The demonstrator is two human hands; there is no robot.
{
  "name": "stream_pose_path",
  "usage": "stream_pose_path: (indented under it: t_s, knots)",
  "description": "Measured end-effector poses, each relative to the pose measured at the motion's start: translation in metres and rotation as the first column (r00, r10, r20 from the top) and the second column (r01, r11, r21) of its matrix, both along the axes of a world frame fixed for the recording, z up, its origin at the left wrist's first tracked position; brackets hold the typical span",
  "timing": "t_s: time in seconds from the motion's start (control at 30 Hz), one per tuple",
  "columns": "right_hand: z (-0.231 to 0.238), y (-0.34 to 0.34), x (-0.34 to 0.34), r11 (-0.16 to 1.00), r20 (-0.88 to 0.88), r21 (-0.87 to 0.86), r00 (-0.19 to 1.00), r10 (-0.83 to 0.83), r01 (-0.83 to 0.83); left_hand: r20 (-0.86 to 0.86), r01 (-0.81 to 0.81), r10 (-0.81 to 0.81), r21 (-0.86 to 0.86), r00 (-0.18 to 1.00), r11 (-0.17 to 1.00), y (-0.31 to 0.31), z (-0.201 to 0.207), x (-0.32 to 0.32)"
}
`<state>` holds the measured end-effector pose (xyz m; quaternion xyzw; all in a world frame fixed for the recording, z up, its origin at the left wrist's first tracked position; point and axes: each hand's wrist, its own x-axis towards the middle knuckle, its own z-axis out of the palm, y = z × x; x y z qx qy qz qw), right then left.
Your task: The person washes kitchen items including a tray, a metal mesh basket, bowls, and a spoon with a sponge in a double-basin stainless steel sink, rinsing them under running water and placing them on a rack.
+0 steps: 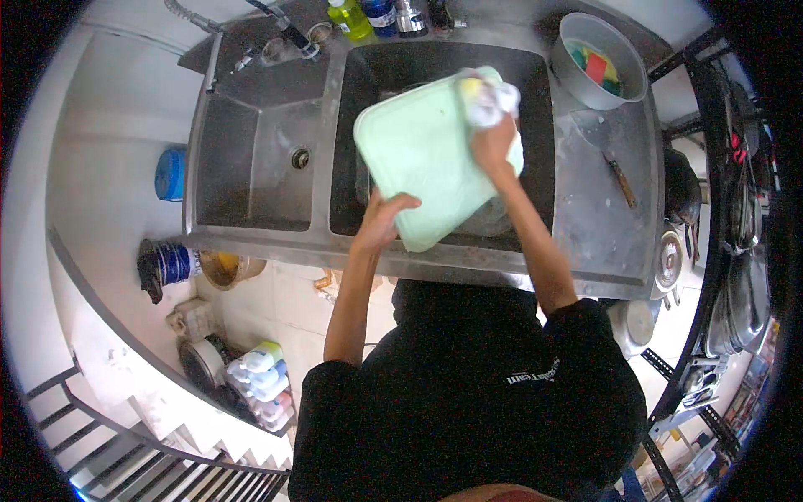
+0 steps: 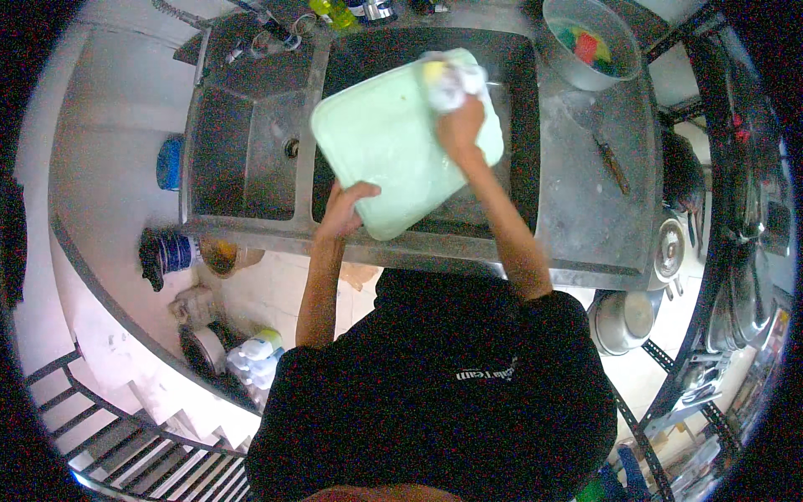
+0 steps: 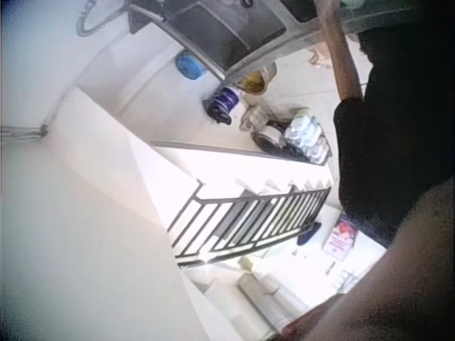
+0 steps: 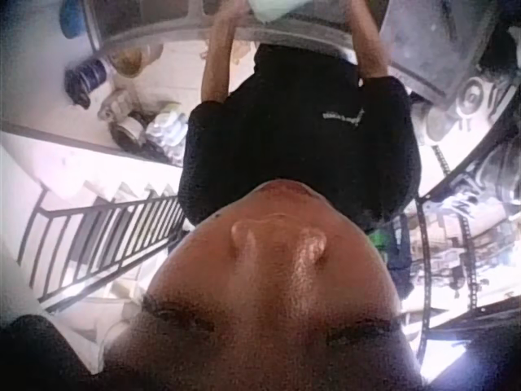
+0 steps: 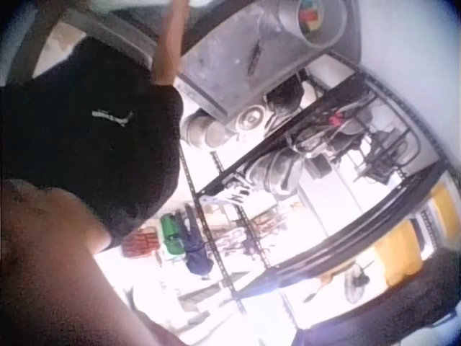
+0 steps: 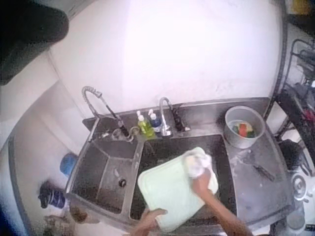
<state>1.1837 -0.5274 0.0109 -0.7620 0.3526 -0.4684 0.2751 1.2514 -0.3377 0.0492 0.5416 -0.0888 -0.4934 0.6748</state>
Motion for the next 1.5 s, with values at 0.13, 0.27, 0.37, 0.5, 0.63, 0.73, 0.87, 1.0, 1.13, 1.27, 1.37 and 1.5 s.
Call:
stream_pose_path:
  t_s: [0.13, 0.27, 0.37, 0.5, 0.63, 0.73, 0.87, 1.0, 1.13, 1.27, 1.37, 1.5]
  knots:
    - [0.024, 0.059, 0.026, 0.878, -0.386, -0.375, 0.911, 0.143, -0.297, -0.054, -0.104, 0.102, -0.05, 0.993, 0.993, -0.009, -0.012, 0.007]
    - [0.013, 0.006, 0.015, 0.987, -0.438, -0.04, 0.891, 0.123, -0.156, 0.041, -0.098, 0.103, -0.103, 0.994, 0.99, -0.012, 0.009, 0.008]
    - [-0.014, 0.005, 0.022, 0.984, -0.467, -0.053, 0.875, 0.124, -0.168, 0.099, -0.096, 0.101, -0.06, 0.99, 0.994, -0.021, 0.003, 0.005]
    - [0.009, 0.054, 0.029, 0.764, -0.081, -0.527, 0.916, 0.392, -0.373, -0.01, -0.197, 0.198, -0.125, 0.98, 0.972, -0.006, -0.005, 0.034]
    - [-0.026, -0.025, -0.004, 0.99, -0.54, -0.058, 0.838, 0.08, -0.132, -0.044, -0.198, 0.194, -0.154, 0.98, 0.968, -0.003, 0.01, 0.028]
    - [-0.002, -0.031, 0.011, 0.998, -0.43, -0.065, 0.903, -0.016, -0.014, 0.045, -0.179, 0.185, -0.113, 0.982, 0.977, -0.016, 0.007, 0.009]
    - [0.033, 0.032, 0.037, 0.842, -0.542, -0.335, 0.818, 0.194, -0.422, 0.067, -0.134, 0.143, -0.122, 0.988, 0.984, -0.019, -0.001, 0.019]
    - [0.005, -0.023, 0.041, 0.964, -0.492, -0.128, 0.859, 0.143, -0.233, 0.08, -0.199, 0.212, -0.14, 0.974, 0.97, -0.017, 0.013, 0.021]
    - [-0.011, -0.066, 0.016, 0.997, -0.39, 0.003, 0.919, -0.064, 0.071, -0.018, -0.246, 0.246, -0.147, 0.969, 0.958, -0.006, 0.016, 0.028]
    - [-0.029, 0.015, 0.011, 0.986, -0.48, 0.089, 0.861, 0.167, -0.141, 0.019, -0.28, 0.287, -0.176, 0.958, 0.944, -0.019, -0.002, 0.026]
    - [0.022, 0.085, -0.006, 0.892, -0.267, -0.121, 0.88, 0.393, -0.435, -0.034, -0.298, 0.299, -0.245, 0.954, 0.923, -0.018, -0.003, 0.028]
    - [-0.007, 0.02, -0.022, 0.941, -0.768, 0.197, 0.553, 0.322, -0.274, -0.074, -0.271, 0.261, -0.198, 0.962, 0.942, -0.014, 0.0, 0.025]
